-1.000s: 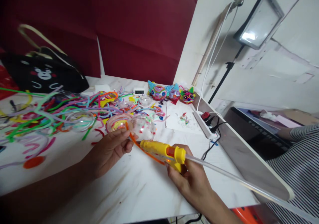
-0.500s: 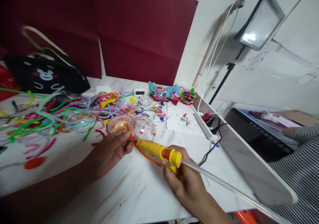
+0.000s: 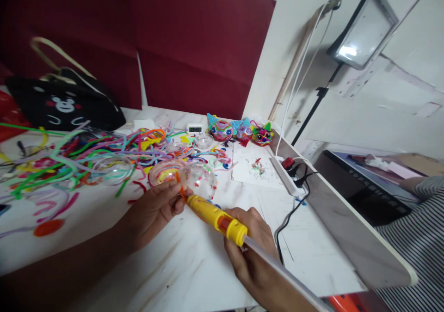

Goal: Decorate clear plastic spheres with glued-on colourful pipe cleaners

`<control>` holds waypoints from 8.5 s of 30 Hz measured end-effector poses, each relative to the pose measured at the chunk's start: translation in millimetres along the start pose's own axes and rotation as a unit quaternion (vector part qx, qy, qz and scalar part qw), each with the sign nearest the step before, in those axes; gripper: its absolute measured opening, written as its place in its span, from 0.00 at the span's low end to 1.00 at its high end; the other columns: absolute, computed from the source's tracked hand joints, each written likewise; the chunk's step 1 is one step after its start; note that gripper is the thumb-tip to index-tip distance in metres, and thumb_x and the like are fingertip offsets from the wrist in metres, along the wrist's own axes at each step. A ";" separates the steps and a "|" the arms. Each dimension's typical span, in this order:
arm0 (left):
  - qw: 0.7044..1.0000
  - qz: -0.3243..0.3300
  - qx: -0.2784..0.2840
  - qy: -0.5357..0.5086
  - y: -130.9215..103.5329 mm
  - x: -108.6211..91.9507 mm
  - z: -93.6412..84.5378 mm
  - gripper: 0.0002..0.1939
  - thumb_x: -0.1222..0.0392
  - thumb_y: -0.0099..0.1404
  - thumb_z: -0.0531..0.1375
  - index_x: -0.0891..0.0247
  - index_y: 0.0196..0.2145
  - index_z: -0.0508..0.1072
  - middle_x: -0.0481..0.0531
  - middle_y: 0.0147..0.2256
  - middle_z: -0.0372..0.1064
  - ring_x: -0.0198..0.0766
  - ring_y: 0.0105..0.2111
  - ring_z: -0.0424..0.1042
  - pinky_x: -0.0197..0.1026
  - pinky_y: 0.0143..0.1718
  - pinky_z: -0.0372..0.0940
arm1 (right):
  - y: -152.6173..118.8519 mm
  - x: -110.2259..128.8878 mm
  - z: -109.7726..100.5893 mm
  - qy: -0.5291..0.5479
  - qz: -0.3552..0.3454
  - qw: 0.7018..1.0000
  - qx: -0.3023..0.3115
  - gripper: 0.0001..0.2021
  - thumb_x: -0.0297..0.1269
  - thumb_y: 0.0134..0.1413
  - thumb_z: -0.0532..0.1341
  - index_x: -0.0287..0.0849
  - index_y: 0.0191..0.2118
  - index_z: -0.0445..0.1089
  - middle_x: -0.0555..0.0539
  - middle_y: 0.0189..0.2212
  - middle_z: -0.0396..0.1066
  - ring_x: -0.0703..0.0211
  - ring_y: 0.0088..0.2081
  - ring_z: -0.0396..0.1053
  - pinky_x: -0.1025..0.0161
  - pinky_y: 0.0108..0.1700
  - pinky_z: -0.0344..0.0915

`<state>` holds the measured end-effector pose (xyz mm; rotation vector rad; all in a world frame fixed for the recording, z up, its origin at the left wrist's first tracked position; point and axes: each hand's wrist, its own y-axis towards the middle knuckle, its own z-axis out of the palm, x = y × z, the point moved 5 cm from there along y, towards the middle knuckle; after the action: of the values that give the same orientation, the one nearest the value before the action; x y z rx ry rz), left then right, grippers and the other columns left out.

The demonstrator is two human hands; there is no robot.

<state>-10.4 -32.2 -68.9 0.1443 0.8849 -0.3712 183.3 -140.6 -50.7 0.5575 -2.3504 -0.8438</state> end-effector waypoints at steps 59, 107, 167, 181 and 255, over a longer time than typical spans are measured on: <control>1.000 0.004 -0.004 -0.003 -1.0 0.5 -1.5 0.07 0.62 0.57 0.70 0.67 0.27 0.76 0.48 0.28 0.72 0.27 0.23 0.66 0.28 0.23 0.63 | 5.5 10.6 -2.1 0.002 -0.067 0.998 -0.001 0.18 0.26 0.56 0.58 0.41 0.52 0.62 0.43 0.38 0.72 0.57 0.30 0.66 0.58 0.32 0.63; 1.000 -0.007 -0.023 -0.020 -2.0 0.5 1.1 0.10 0.62 0.53 0.72 0.66 0.24 0.74 0.42 0.21 0.63 0.23 0.19 0.60 0.27 0.19 0.56 | 2.2 9.6 -3.1 0.006 -0.045 0.999 -0.009 0.18 0.27 0.56 0.58 0.43 0.52 0.61 0.44 0.37 0.73 0.57 0.29 0.68 0.58 0.32 0.65; 0.999 -0.016 -0.039 -0.027 -1.3 -3.8 3.6 0.14 0.60 0.45 0.76 0.69 0.24 0.76 0.44 0.21 0.67 0.22 0.17 0.59 0.26 0.16 0.56 | -6.5 1.3 -4.3 0.017 -0.035 0.999 -0.013 0.17 0.27 0.55 0.58 0.43 0.50 0.62 0.44 0.39 0.73 0.57 0.29 0.70 0.58 0.33 0.63; 0.998 -0.023 -0.044 -0.037 -0.4 -3.1 2.1 0.17 0.61 0.45 0.76 0.67 0.24 0.71 0.46 0.22 0.70 0.23 0.17 0.60 0.27 0.17 0.56 | -8.7 6.8 -14.7 0.005 -0.052 0.998 -0.031 0.19 0.23 0.55 0.57 0.41 0.53 0.61 0.43 0.38 0.71 0.56 0.32 0.70 0.59 0.32 0.67; 0.999 0.026 -0.011 -0.039 1.6 -25.1 6.9 0.14 0.63 0.49 0.73 0.69 0.30 0.73 0.45 0.25 0.71 0.21 0.16 0.55 0.26 0.14 0.56 | 36.6 -104.2 20.6 0.303 0.450 0.838 0.058 0.32 0.52 0.33 0.74 0.39 0.44 0.67 0.54 0.23 0.66 0.64 0.19 0.65 0.67 0.19 0.59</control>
<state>-19.3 -26.1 -45.0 0.1304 0.8068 -0.3166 241.3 -48.3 -78.0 -0.2470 -1.7406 -0.0476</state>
